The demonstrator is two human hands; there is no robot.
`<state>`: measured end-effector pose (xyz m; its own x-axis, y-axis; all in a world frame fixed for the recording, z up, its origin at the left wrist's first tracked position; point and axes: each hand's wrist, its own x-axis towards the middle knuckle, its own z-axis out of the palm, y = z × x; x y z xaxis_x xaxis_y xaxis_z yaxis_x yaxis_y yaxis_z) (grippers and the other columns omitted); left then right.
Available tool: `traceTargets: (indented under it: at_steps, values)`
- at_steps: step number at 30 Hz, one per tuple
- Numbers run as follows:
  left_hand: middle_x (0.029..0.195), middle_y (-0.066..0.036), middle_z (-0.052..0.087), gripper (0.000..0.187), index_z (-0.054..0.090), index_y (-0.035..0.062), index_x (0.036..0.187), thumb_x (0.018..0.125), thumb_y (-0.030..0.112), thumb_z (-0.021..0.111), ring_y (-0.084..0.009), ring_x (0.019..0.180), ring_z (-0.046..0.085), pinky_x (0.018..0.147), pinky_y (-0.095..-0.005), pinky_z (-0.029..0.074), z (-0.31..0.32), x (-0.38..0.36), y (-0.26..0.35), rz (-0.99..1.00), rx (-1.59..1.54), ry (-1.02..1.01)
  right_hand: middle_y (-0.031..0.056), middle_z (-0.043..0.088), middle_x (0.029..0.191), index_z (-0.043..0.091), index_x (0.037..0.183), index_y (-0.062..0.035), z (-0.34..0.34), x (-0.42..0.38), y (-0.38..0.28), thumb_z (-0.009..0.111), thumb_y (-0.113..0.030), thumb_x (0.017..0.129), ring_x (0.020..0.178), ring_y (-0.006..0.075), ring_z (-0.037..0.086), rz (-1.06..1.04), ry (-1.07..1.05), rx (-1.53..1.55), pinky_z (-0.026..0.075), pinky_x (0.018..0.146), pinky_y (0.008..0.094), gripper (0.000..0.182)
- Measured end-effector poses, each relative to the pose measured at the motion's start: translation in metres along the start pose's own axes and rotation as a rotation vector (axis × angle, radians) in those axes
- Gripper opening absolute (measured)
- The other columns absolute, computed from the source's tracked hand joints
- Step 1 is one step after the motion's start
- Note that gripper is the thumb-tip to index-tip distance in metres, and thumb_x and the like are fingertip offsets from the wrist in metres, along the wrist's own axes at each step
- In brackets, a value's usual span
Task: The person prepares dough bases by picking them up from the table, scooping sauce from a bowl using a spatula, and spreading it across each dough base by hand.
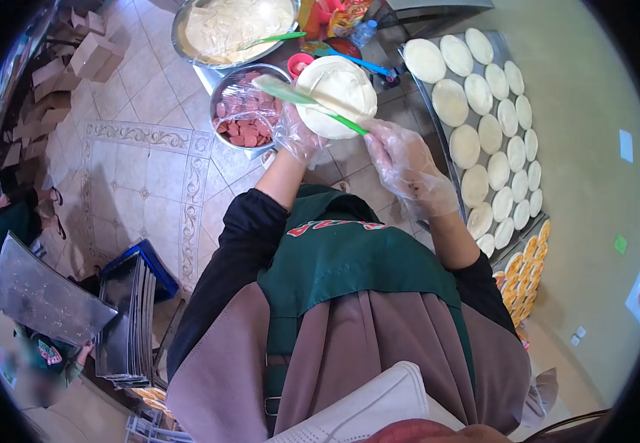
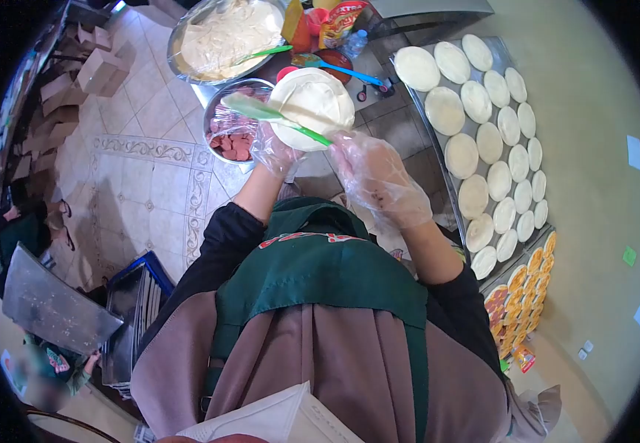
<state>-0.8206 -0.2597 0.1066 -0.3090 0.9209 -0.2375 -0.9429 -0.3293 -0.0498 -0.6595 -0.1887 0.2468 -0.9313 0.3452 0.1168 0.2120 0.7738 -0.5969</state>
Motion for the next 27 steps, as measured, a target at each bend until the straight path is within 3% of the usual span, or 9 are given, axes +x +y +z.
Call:
traceTargets:
  at_steps: [6,10,12,15,19,21,22,24,27]
  values:
    - [0.135,-0.018,0.052,0.067,0.045,0.0062,0.137,0.092,0.056,0.038,-0.0368,0.122,0.051,0.104,-0.0536,0.040,-0.010,0.007,0.035,0.050,-0.037,-0.069,0.0229,0.065,0.091,0.061,0.107,0.0010,0.016,0.010,0.010,0.055,-0.007,0.090,0.079,0.0399,0.064,0.234,0.221,-0.019,0.052,0.069,0.0451,0.020]
    - [0.136,-0.018,0.051,0.068,0.044,0.0061,0.137,0.092,0.056,0.037,-0.0369,0.123,0.051,0.104,-0.0536,0.040,-0.016,0.016,0.056,0.061,-0.053,-0.120,0.0216,0.065,0.091,0.061,0.108,0.0009,0.032,0.028,0.015,0.056,-0.005,0.089,0.079,0.0393,0.064,0.237,0.138,-0.047,0.052,0.070,0.0450,0.021]
    - [0.136,-0.018,0.050,0.068,0.044,0.0060,0.137,0.093,0.057,0.037,-0.0369,0.123,0.051,0.105,-0.0536,0.040,-0.020,0.017,0.070,0.066,-0.054,-0.138,0.0197,0.065,0.089,0.060,0.107,0.0018,0.038,0.040,0.009,0.055,-0.003,0.090,0.071,0.0303,0.065,0.038,0.067,-0.025,0.050,0.063,0.0373,0.019]
    - [0.137,-0.018,0.050,0.069,0.043,0.0059,0.138,0.093,0.057,0.037,-0.0369,0.123,0.051,0.105,-0.0536,0.040,-0.027,0.018,0.088,0.063,-0.060,-0.156,0.0203,0.065,0.089,0.060,0.107,0.0024,0.040,0.055,-0.008,0.056,-0.001,0.089,0.074,0.0324,0.066,-0.032,-0.072,0.025,0.051,0.065,0.0386,0.020]
    - [0.137,-0.018,0.049,0.068,0.044,0.0050,0.137,0.093,0.057,0.035,-0.0359,0.122,0.052,0.104,-0.0536,0.041,-0.019,0.011,0.121,0.106,-0.055,-0.079,0.0179,0.064,0.084,0.061,0.110,0.0008,0.053,0.075,-0.016,0.057,-0.005,0.089,0.069,0.0306,0.064,-0.103,-0.037,0.245,0.051,0.062,0.0377,0.022]
    - [0.136,-0.018,0.050,0.062,0.044,0.0034,0.136,0.095,0.050,0.038,-0.0347,0.122,0.053,0.102,-0.0520,0.045,-0.005,-0.005,0.138,0.470,0.572,0.009,0.0137,0.061,0.076,0.060,0.112,-0.0001,0.040,0.086,-0.027,0.056,-0.006,0.091,0.064,0.0211,0.060,0.236,-0.182,0.428,0.048,0.060,0.0327,0.022]
    - [0.134,-0.018,0.052,0.052,0.044,0.0027,0.135,0.093,0.033,0.050,-0.0309,0.120,0.054,0.099,-0.0480,0.048,-0.004,-0.007,0.150,0.252,-0.007,-0.068,0.0137,0.061,0.076,0.060,0.112,-0.0001,0.036,0.093,-0.025,0.056,-0.006,0.091,0.064,0.0211,0.060,0.229,-0.193,0.428,0.048,0.060,0.0327,0.022]
    - [0.133,-0.017,0.053,0.050,0.043,0.0028,0.136,0.093,0.028,0.051,-0.0302,0.120,0.055,0.099,-0.0477,0.048,-0.007,-0.016,0.167,0.301,0.015,-0.053,0.0083,0.058,0.072,0.059,0.114,-0.0009,0.030,0.106,-0.018,0.054,-0.006,0.093,0.063,0.0131,0.055,0.254,-0.112,0.220,0.046,0.060,0.0294,0.022]
    - [0.133,-0.017,0.054,0.051,0.042,0.0029,0.136,0.092,0.026,0.052,-0.0296,0.121,0.054,0.099,-0.0475,0.048,-0.005,-0.024,0.180,0.368,0.050,-0.064,0.0072,0.062,0.077,0.060,0.114,-0.0011,0.037,0.126,0.000,0.053,-0.005,0.093,0.067,0.0117,0.056,0.109,0.031,0.139,0.048,0.062,0.0289,0.022]
